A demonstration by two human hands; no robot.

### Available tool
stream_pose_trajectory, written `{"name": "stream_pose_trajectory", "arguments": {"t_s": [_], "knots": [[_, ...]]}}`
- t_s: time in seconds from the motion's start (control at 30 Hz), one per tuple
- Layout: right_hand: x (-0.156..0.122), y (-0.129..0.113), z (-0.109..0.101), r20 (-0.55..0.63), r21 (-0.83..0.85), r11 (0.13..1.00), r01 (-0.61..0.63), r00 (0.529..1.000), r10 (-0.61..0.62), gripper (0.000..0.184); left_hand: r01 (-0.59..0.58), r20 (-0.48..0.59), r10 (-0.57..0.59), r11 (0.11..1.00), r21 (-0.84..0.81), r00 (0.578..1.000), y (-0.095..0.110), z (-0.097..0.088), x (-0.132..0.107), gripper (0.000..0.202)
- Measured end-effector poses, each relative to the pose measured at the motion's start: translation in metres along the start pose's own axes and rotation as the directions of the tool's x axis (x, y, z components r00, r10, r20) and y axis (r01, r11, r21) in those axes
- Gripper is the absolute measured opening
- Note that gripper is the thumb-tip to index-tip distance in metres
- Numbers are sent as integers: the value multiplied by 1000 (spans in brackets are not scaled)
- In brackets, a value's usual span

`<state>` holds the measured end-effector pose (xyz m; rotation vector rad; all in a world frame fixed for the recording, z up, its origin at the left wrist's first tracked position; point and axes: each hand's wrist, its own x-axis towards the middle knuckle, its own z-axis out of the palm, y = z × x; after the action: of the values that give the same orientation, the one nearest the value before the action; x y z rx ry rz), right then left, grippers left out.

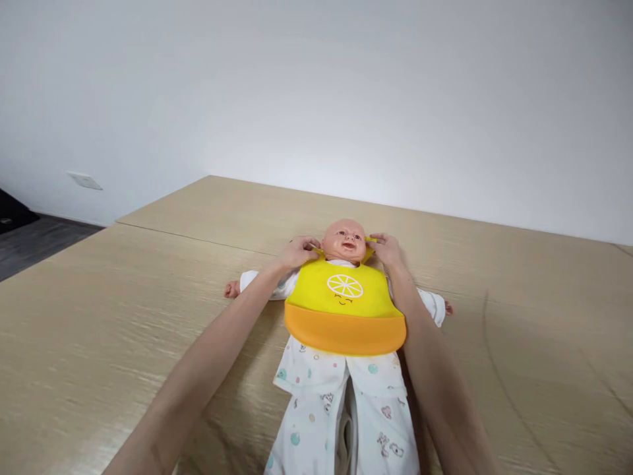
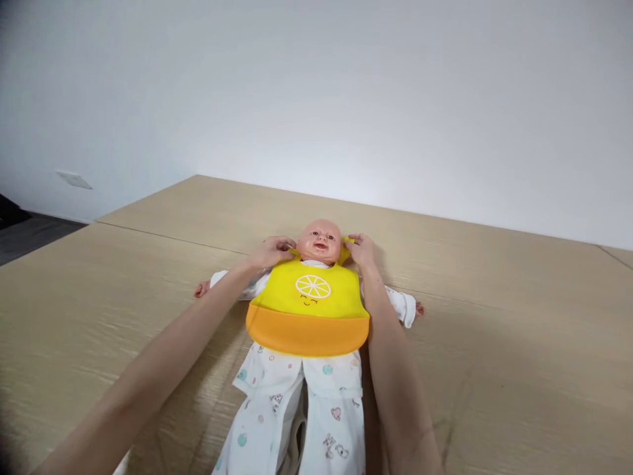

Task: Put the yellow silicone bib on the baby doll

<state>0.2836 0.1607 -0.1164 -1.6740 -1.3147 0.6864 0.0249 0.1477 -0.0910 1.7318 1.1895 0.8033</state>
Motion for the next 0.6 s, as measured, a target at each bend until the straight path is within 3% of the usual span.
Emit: {"name": "stream_pose_trajectory", "arguments": {"t_s": [0.13,0.23,0.4,0.6], "knots": [[1,-4,0,-216,179,981,80,976,-40,35,5,-87,-8,999,-35,996,5,-7,2,20],[0,-10,-1,-312,254,950,181,945,-96,33,1,-166,-6,1000,-28,986,12,-12,0,21],[0,-11,-3,-336,245,951,190,937,-101,32,-9,-186,1,999,-40,982,14,-11,-1,19],[-2,-6,-3,-294,91,979,181,944,-148,34,-8,-148,-1,998,-58,989,6,-3,1,20]]}}
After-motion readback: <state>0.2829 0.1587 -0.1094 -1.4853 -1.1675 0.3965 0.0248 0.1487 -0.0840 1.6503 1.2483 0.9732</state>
